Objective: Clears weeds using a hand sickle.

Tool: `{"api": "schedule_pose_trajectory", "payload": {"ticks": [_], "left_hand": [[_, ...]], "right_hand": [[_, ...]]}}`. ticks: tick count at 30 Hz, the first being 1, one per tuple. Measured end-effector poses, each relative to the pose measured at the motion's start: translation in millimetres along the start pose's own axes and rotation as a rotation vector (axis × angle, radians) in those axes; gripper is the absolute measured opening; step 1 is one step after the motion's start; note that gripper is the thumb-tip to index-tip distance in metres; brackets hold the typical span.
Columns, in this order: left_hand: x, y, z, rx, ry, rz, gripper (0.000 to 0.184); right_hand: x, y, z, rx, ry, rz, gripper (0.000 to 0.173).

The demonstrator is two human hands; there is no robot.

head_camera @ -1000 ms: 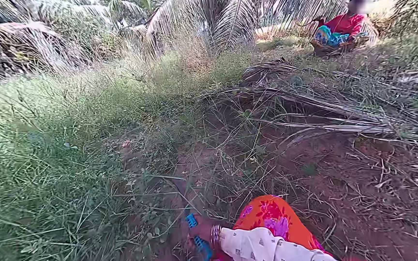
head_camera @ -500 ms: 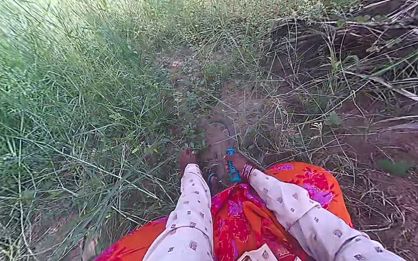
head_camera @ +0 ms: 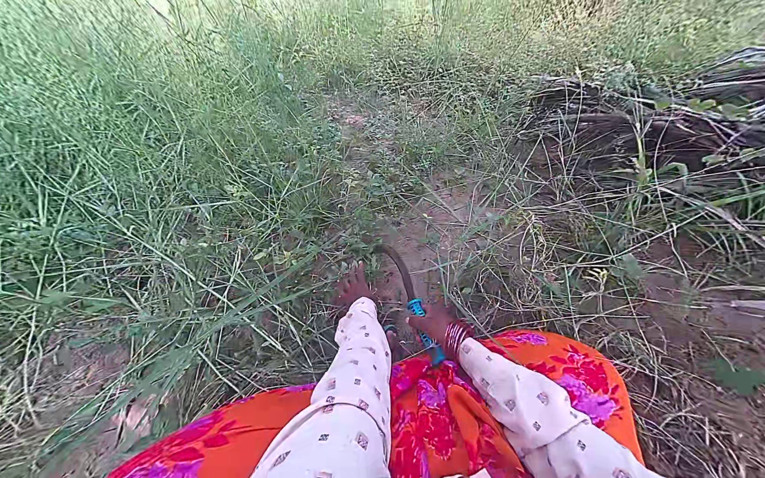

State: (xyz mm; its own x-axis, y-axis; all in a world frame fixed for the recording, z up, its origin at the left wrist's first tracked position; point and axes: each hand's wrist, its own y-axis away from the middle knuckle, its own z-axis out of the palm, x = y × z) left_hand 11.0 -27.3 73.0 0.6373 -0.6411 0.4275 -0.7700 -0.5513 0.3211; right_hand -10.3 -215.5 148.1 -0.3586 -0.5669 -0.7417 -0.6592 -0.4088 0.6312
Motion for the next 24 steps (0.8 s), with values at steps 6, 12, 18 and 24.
{"api": "schedule_pose_trajectory", "payload": {"ticks": [6,12,18,24], "left_hand": [[13,-5,-13,-0.194,-0.005,-0.062,0.072],[-1,-14,-14,-0.052,0.323,-0.22,0.05],[-28,-19,-26,0.126,0.659,-0.466,0.049],[-46,-53,41,0.385,0.674,-0.456,0.051]], "right_hand": [[0,0,1,0.003,0.125,-0.008,0.043],[-2,0,-1,0.048,-0.063,-0.013,0.036],[-4,-2,-5,0.094,-0.19,-0.002,0.03],[1,-5,0,0.076,-0.286,0.021,0.022]]}}
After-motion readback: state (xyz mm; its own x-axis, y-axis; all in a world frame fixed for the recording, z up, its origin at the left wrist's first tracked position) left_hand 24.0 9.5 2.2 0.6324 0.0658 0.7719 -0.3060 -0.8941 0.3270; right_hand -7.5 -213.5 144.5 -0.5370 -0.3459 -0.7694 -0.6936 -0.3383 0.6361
